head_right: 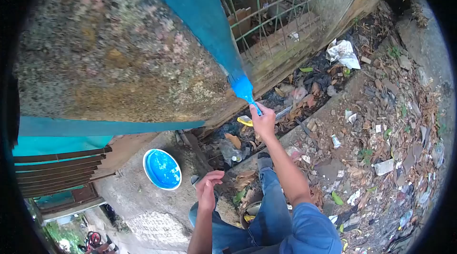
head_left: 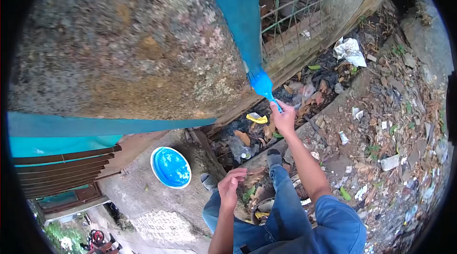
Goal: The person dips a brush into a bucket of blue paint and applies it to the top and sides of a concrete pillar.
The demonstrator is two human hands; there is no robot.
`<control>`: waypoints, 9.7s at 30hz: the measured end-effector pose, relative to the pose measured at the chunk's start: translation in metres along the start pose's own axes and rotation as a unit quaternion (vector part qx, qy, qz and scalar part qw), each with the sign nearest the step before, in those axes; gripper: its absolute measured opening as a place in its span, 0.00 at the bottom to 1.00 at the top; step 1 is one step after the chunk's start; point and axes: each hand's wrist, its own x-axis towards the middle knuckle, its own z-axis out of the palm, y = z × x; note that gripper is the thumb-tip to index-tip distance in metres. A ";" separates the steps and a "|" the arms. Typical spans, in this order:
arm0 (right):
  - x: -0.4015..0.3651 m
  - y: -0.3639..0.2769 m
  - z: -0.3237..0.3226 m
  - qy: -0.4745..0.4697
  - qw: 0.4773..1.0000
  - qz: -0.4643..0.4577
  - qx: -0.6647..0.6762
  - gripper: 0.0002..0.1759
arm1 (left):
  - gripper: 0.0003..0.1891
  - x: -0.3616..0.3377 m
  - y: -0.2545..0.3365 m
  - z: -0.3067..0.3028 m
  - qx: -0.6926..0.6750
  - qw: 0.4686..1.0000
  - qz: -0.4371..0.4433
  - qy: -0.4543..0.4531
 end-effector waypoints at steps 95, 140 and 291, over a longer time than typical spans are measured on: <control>-0.405 0.170 0.585 -0.619 0.418 -0.374 -0.549 0.11 | 0.17 -0.071 -0.225 -0.349 -0.334 0.803 -0.214 0.444; -0.174 -0.204 -0.090 -0.307 0.906 0.235 0.171 0.12 | 0.26 -0.004 0.047 -0.068 -0.087 0.965 -0.094 0.228; 0.011 -0.042 -0.006 0.012 0.995 0.071 -0.074 0.15 | 0.18 0.125 -0.143 -0.141 0.026 0.911 0.117 -0.394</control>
